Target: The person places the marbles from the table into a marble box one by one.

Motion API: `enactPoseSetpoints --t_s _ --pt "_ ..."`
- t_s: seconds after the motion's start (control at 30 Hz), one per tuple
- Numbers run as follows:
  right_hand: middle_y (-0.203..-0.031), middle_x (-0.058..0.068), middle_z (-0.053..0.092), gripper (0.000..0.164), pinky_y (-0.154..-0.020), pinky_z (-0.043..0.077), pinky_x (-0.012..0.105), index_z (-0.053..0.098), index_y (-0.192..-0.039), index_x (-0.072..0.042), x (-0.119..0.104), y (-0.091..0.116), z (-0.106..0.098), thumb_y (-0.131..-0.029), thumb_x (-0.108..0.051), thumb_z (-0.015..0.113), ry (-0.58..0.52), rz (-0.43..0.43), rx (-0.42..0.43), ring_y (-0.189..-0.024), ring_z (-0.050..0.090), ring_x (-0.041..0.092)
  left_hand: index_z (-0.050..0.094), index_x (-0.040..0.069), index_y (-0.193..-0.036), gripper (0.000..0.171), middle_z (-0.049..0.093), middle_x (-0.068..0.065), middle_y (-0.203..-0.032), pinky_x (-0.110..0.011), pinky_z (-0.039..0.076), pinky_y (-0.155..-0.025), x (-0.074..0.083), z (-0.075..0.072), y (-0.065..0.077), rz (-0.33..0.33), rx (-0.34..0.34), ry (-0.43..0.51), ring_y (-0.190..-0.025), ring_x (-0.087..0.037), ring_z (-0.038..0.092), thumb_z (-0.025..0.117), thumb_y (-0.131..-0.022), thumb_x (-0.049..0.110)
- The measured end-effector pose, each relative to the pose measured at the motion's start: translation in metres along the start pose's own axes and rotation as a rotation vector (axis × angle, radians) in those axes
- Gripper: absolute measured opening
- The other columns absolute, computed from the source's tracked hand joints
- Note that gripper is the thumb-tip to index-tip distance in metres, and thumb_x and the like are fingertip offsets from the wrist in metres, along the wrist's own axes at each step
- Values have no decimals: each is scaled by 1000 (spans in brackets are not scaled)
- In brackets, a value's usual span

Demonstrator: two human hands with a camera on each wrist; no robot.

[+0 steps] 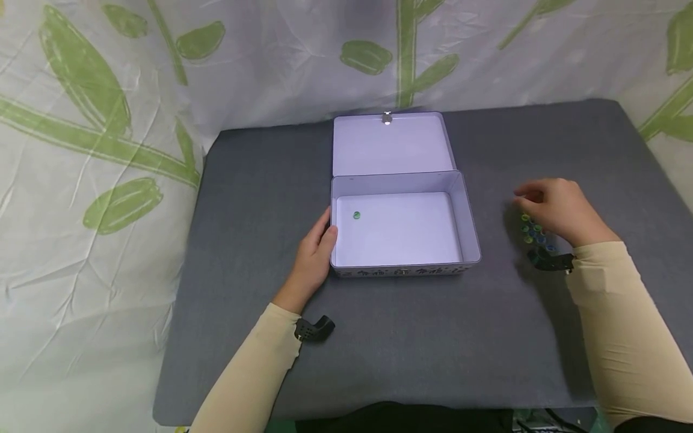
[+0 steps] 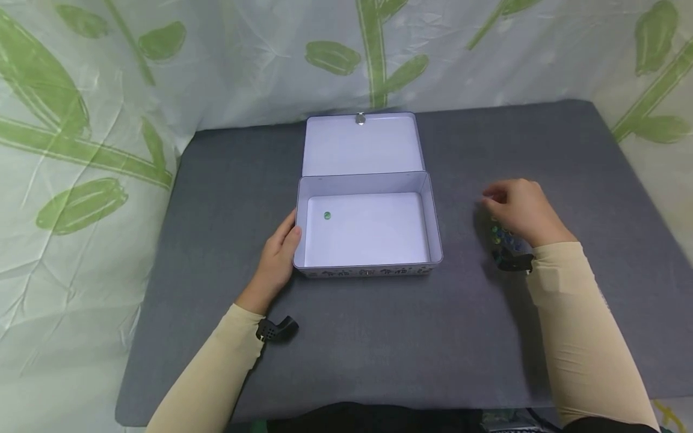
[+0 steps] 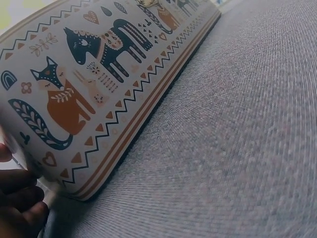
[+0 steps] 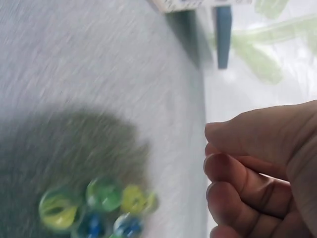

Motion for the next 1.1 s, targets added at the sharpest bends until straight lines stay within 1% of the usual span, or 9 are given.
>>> enactPoseSetpoints --t_s 0.17,0.23,0.27,0.33,0.47,0.53,0.87,0.97,1.1 --pt "-110 33 72 36 -55 50 32 69 -124 11 12 -2 1 -104 -19 64 33 -2 -12 -62 65 22 32 9 -165 58 36 -9 -169 -49 28 -126 1 -1 0 3 3 12 -156 -22 31 45 -113 31" --pt "-109 34 72 35 -56 50 34 70 -123 11 16 -3 1 -104 -19 64 47 3 -18 -63 65 23 33 9 -165 58 36 -9 -169 -49 28 -126 1 -2 1 6 4 17 -156 -22 32 45 -113 31" --pt "-109 33 72 35 -57 51 36 71 -122 10 17 -3 1 -103 -19 64 60 10 -16 -65 66 25 33 9 -165 58 36 -9 -169 -49 28 -126 1 -2 1 7 5 18 -156 -22 32 45 -113 31" --pt "-111 32 72 35 -62 54 44 72 -120 9 20 -2 1 -103 -20 63 84 29 -12 -72 69 33 34 9 -165 58 36 -9 -169 -49 28 -126 0 -3 1 8 7 18 -156 -22 32 45 -113 31" --pt "-114 31 72 37 -76 52 61 75 -118 5 25 1 -1 -101 -26 65 137 71 -14 -95 68 46 34 8 -165 57 37 -9 -168 -49 27 -126 0 -3 1 6 10 14 -156 -23 31 45 -113 31" --pt "-114 30 73 38 -78 51 64 75 -117 5 25 2 -1 -101 -28 65 140 84 -21 -98 67 49 34 8 -164 57 37 -10 -168 -49 27 -126 0 -3 1 4 10 14 -156 -23 31 45 -113 30" --pt "-119 30 72 41 -81 51 66 76 -120 3 29 3 2 -100 -32 67 128 102 -19 -104 65 54 34 9 -165 57 36 -9 -169 -47 25 -127 0 -2 1 -9 9 15 -157 -22 30 45 -113 31" --pt "-117 29 73 41 -75 52 62 77 -118 2 31 3 3 -99 -34 68 126 117 -6 -102 66 53 34 9 -165 57 36 -9 -169 -47 26 -127 0 -3 0 -9 9 21 -157 -22 30 46 -113 31" --pt "-110 27 75 40 -65 53 53 79 -112 2 31 4 5 -97 -34 71 119 127 24 -95 68 48 36 9 -164 57 38 -9 -168 -48 28 -126 0 -3 0 -9 14 25 -156 -22 32 47 -113 31"
Point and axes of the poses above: each hand's wrist, its own y-axis away from the middle knuckle, its own z-axis out of the palm, x = y × z, the point moved 3 cm from there along -y, towards the middle knuckle
